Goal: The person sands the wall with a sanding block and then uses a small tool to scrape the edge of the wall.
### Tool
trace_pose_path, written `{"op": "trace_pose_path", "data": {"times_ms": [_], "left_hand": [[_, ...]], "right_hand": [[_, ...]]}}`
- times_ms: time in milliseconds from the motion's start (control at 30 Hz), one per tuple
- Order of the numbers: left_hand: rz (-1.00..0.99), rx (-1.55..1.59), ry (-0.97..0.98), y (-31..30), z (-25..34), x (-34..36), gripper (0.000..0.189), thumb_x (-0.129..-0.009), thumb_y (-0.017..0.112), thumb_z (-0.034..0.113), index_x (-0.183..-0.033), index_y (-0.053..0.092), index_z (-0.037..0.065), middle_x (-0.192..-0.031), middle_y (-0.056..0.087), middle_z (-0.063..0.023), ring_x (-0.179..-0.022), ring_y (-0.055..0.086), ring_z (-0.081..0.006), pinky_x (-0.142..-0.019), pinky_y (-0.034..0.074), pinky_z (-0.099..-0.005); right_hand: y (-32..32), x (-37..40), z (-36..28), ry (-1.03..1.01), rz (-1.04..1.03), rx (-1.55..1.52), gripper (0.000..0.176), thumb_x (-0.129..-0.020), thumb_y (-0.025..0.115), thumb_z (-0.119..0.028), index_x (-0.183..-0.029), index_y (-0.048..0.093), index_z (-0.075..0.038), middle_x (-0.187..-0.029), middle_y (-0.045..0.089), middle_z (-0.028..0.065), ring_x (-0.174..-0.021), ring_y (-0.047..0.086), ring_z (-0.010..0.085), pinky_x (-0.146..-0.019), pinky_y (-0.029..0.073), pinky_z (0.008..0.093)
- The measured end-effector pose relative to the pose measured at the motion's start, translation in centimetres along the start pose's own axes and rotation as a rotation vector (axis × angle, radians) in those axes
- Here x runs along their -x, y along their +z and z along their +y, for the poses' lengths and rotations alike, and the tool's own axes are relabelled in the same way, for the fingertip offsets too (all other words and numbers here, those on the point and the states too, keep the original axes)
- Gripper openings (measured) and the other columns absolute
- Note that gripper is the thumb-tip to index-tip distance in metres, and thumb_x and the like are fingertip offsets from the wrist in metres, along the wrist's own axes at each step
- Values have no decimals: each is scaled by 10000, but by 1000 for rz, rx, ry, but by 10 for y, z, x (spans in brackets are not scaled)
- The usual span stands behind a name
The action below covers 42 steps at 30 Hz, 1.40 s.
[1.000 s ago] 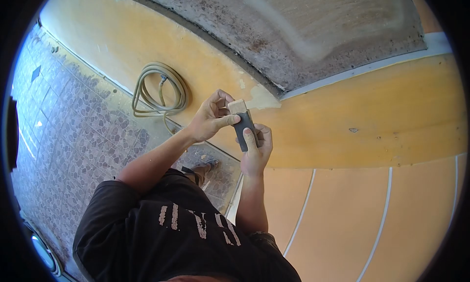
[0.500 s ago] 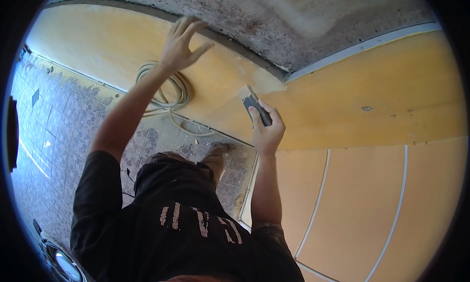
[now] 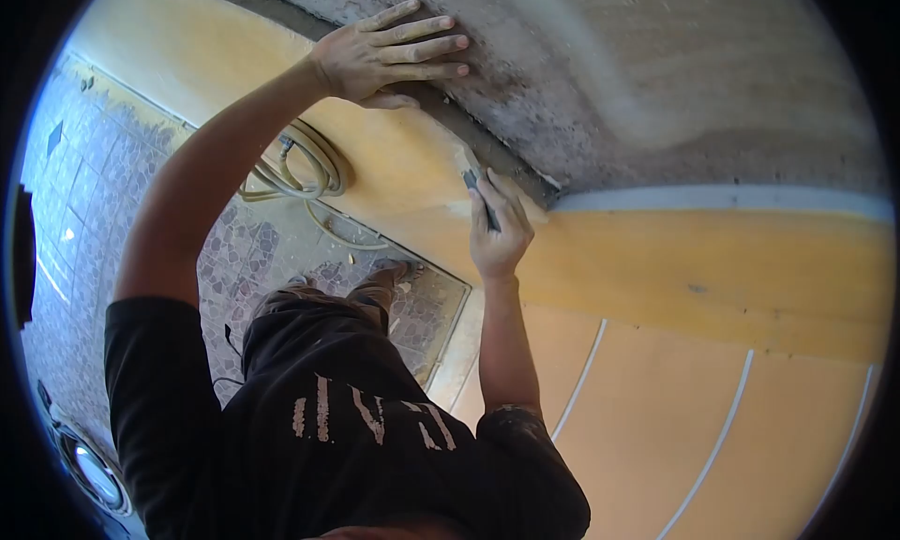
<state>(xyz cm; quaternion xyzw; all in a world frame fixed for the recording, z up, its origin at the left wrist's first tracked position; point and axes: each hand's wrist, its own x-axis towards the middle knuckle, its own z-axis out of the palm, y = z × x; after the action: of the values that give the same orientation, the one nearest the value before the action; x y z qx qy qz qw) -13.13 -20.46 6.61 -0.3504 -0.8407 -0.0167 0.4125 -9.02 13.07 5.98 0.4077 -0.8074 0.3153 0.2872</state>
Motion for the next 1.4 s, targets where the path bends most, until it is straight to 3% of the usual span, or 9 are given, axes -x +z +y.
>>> {"op": "trace_pose_path", "data": {"times_ms": [167, 300, 367, 533, 667, 900, 1067, 1167, 1400], "left_hand": [[-9, 51, -83, 2, 7, -2, 725, -934, 623, 471, -1593, 357, 324, -1691, 249, 64, -1566, 204, -202, -1292, 142, -490], [6, -41, -77, -2, -3, 0, 738, -900, 644, 326, -1587, 375, 304, -1693, 244, 83, -1568, 201, -192, -1300, 124, -471], [36, 37, -68, 2, -2, 1, 728, -942, 588, 277, -1612, 302, 289, -1703, 189, 108, -1574, 161, -158, -1310, 111, -443], [-12, 36, -84, -1, 1, -2, 781, -879, 634, 232, -1601, 341, 283, -1699, 218, 88, -1576, 169, -188, -1307, 127, -460], [-44, -6, 11, -6, -19, 9, 720, -919, 578, 188, -1597, 352, 270, -1698, 230, 78, -1571, 191, -176, -1303, 133, -434], [-29, -24, -10, -4, -14, 10, 674, -961, 544, 226, -1600, 332, 261, -1701, 208, 93, -1569, 184, -152, -1307, 145, -421], [-31, -24, -59, -5, -19, 10, 681, -966, 582, 268, -1599, 332, 307, -1703, 200, 94, -1576, 155, -160, -1309, 93, -441], [-35, 14, -53, 3, -11, 9, 678, -989, 568, 282, -1608, 297, 331, -1704, 173, 121, -1580, 120, -153, -1311, 73, -450], [-101, -25, -96, -4, -13, 11, 661, -1018, 523, 309, -1617, 247, 363, -1705, 138, 145, -1577, 126, -152, -1317, 88, -434]], "right_hand": [[47, -23, -22, -33, -126, -118, 200, -880, 744, 19, -1080, 757, 4, -1103, 752, 192, -989, 744, 305, -872, 576, 359], [35, -9, -13, -17, -59, -129, 182, -886, 730, 51, -1066, 747, 46, -1083, 754, 206, -994, 748, 299, -873, 581, 362], [19, 7, -7, 167, 21, -49, 165, -884, 730, 59, -1049, 744, 58, -1054, 755, 220, -978, 752, 308, -845, 591, 363], [68, -24, -38, 48, 43, -42, 170, -880, 745, 41, -1048, 739, 67, -1037, 758, 210, -943, 754, 309, -802, 599, 368], [27, -10, -20, 84, 71, -30, 162, -871, 766, 24, -1020, 742, 83, -1026, 760, 215, -901, 746, 299, -813, 593, 367], [32, -18, -30, 60, 49, 19, 160, -868, 748, 58, -1027, 740, 74, -1048, 753, 214, -888, 746, 320, -788, 584, 380], [6, -3, -7, 63, 27, -17, 184, -863, 755, 39, -1046, 742, 57, -1037, 757, 204, -935, 746, 312, -823, 587, 366], [31, -21, -22, 70, -3, -49, 179, -869, 749, 35, -1047, 747, 51, -1032, 761, 197, -940, 748, 308, -837, 585, 361], [12, -23, -24, 61, 15, -51, 177, -875, 735, 41, -1051, 753, 47, -1059, 765, 186, -942, 754, 287, -842, 587, 360]]}}
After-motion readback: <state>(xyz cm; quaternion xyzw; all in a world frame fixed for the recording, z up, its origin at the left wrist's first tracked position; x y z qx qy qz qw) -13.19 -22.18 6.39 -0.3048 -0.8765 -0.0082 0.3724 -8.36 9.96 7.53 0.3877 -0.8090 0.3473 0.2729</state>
